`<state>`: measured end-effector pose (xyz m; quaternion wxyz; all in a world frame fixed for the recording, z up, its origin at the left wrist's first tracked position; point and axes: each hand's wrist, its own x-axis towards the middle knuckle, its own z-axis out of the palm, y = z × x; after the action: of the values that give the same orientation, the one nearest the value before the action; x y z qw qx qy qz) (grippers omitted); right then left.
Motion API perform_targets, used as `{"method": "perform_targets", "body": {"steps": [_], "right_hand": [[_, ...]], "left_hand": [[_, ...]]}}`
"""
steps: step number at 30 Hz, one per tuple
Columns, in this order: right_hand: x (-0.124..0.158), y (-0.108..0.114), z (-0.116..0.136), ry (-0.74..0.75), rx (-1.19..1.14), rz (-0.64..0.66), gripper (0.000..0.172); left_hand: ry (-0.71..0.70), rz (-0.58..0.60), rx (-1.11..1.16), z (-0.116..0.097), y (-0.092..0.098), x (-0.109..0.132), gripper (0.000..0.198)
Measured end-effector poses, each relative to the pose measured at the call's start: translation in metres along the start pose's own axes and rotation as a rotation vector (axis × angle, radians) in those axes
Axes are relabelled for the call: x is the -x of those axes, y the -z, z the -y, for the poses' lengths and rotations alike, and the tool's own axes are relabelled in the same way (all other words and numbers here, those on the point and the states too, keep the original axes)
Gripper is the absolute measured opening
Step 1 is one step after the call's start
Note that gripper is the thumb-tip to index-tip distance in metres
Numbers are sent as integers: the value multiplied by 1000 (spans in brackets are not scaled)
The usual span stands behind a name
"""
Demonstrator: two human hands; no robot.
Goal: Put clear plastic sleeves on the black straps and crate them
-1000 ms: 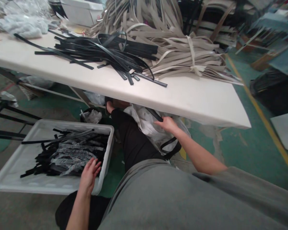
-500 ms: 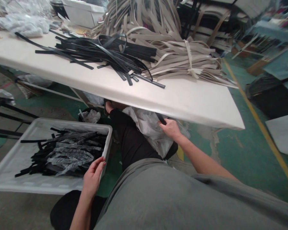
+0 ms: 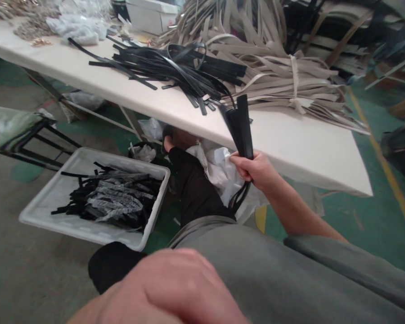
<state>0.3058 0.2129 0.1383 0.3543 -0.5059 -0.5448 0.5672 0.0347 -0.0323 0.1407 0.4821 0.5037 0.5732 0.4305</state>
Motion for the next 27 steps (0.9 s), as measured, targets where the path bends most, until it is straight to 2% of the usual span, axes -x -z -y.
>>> {"method": "perform_targets", "body": {"steps": [2, 3, 5, 7, 9, 11, 14, 17, 20, 22, 24, 26, 27], "right_hand": [[-4, -17, 14, 26, -20, 71, 28], [-5, -25, 20, 34, -19, 111, 27], [-5, -41, 26, 40, -6, 198, 27], [-3, -56, 26, 35, 29, 294, 27], [-1, -71, 21, 19, 80, 397, 28], [0, -88, 16, -7, 128, 474, 29], [-2, -113, 9, -43, 169, 517, 27], [-12, -130, 4, -55, 154, 524, 24], [-20, -138, 0, -58, 114, 564, 24], [-20, -138, -1, -52, 126, 634, 24], [-16, -139, -2, -63, 176, 740, 24], [-10, -141, -4, -86, 242, 829, 25], [-7, -142, -6, -100, 276, 856, 25]], "left_hand": [[17, 63, 59, -6, -3, 6, 51], [23, 61, 107, -9, -7, -1, 49], [-2, 12, 194, -14, -16, -29, 47], [-49, -80, 256, -10, -26, -69, 41], [-54, -126, 271, 6, -34, -103, 39], [2, -114, 333, 27, -40, -120, 43], [93, -39, 395, 57, -47, -116, 37], [163, -80, 431, 76, -48, -95, 29], [243, -95, 583, 92, -43, -78, 38], [242, -68, 746, 99, -39, -73, 54], [182, -81, 937, 99, -35, -74, 72], [131, -166, 1115, 94, -29, -83, 77], [124, -246, 1183, 92, -23, -88, 71]]}}
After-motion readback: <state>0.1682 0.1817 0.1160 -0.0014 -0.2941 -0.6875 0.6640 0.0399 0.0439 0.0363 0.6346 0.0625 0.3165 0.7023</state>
